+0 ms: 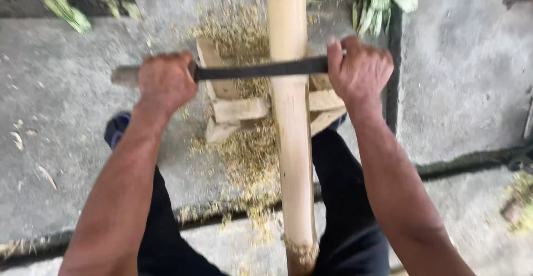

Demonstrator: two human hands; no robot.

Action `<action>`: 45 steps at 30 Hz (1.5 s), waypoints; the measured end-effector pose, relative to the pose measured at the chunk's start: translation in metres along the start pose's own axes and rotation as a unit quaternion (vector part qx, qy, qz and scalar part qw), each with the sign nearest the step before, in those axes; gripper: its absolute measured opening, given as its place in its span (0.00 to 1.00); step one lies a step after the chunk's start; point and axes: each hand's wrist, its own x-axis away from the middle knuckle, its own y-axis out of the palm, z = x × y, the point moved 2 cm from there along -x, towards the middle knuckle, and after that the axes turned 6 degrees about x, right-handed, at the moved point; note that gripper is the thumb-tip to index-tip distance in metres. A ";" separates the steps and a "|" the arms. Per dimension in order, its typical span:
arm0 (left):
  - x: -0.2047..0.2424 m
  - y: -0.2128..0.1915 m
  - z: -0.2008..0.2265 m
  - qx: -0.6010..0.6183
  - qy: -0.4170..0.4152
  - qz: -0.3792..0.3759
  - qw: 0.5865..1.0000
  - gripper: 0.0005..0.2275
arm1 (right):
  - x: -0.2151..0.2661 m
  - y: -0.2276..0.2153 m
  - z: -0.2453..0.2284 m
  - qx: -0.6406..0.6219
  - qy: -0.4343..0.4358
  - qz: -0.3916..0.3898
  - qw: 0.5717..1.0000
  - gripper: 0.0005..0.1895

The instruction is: Stripping and shaving a piece of bamboo using a large machete or blade.

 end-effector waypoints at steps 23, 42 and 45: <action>0.023 -0.047 0.059 -0.156 -0.010 -0.069 0.985 0.08 | 0.026 0.033 0.009 -0.263 0.031 0.051 0.963 0.22; -0.018 -0.129 0.103 -0.002 -0.207 -0.309 0.928 0.25 | -0.044 0.063 0.021 -0.359 -0.134 0.072 0.921 0.32; -0.015 -0.133 0.113 -0.042 -0.206 -0.329 0.921 0.23 | -0.047 0.072 0.015 -0.375 -0.122 0.054 0.917 0.29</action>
